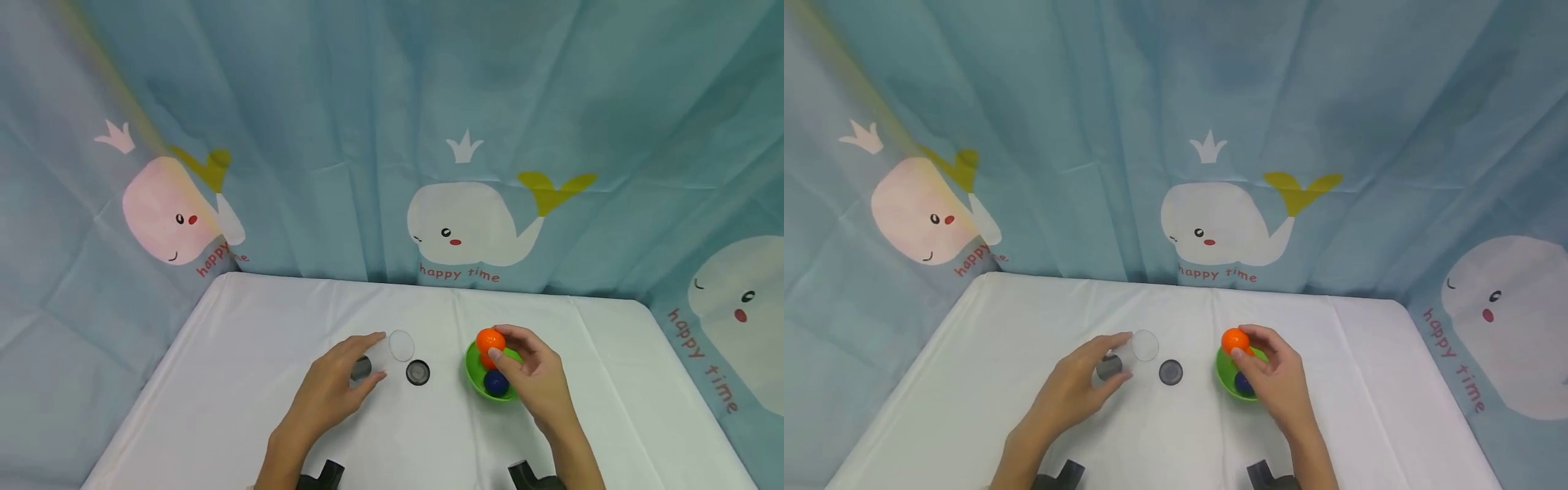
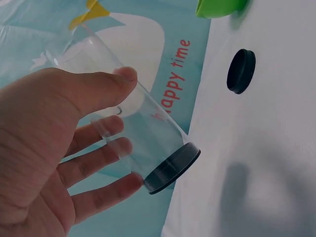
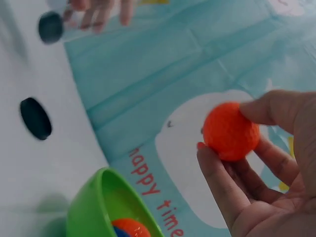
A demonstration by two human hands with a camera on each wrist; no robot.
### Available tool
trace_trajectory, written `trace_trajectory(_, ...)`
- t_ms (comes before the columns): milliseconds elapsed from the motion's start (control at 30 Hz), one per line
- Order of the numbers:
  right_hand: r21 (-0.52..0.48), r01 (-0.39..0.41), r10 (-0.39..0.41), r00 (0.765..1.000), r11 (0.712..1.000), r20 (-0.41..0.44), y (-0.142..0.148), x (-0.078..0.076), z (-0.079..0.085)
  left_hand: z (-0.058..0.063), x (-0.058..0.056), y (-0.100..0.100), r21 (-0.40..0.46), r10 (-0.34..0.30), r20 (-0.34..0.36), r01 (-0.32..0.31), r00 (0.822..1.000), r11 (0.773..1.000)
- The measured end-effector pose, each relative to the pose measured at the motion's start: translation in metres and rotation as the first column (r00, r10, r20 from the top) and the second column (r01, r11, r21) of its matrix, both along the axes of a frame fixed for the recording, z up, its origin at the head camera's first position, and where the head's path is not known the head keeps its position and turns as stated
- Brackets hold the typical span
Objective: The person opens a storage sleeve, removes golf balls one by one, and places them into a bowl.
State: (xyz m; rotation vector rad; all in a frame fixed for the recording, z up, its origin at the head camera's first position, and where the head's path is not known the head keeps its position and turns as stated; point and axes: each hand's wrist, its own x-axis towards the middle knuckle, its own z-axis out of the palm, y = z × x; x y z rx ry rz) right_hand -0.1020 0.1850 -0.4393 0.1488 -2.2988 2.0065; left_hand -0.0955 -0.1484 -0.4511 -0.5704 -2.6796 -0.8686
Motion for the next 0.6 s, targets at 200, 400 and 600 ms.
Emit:
trace_trajectory(200,0.091,0.006,-0.001,0.998,0.996,-0.060,0.009,0.006,-0.004,-0.004,-0.003,0.000,0.037,0.012,0.070,-0.015,0.997,0.999)
trace_trajectory(400,0.137,0.030,-0.016,0.995,0.990,-0.098,0.020,0.008,-0.005,-0.012,-0.007,-0.001,0.136,-0.017,0.130,-0.001,0.991,0.991)
trace_trajectory(600,0.179,0.066,-0.055,0.996,0.982,-0.066,0.029,0.011,-0.007,-0.018,-0.011,-0.002,0.194,-0.042,0.169,0.008,0.985,0.981)
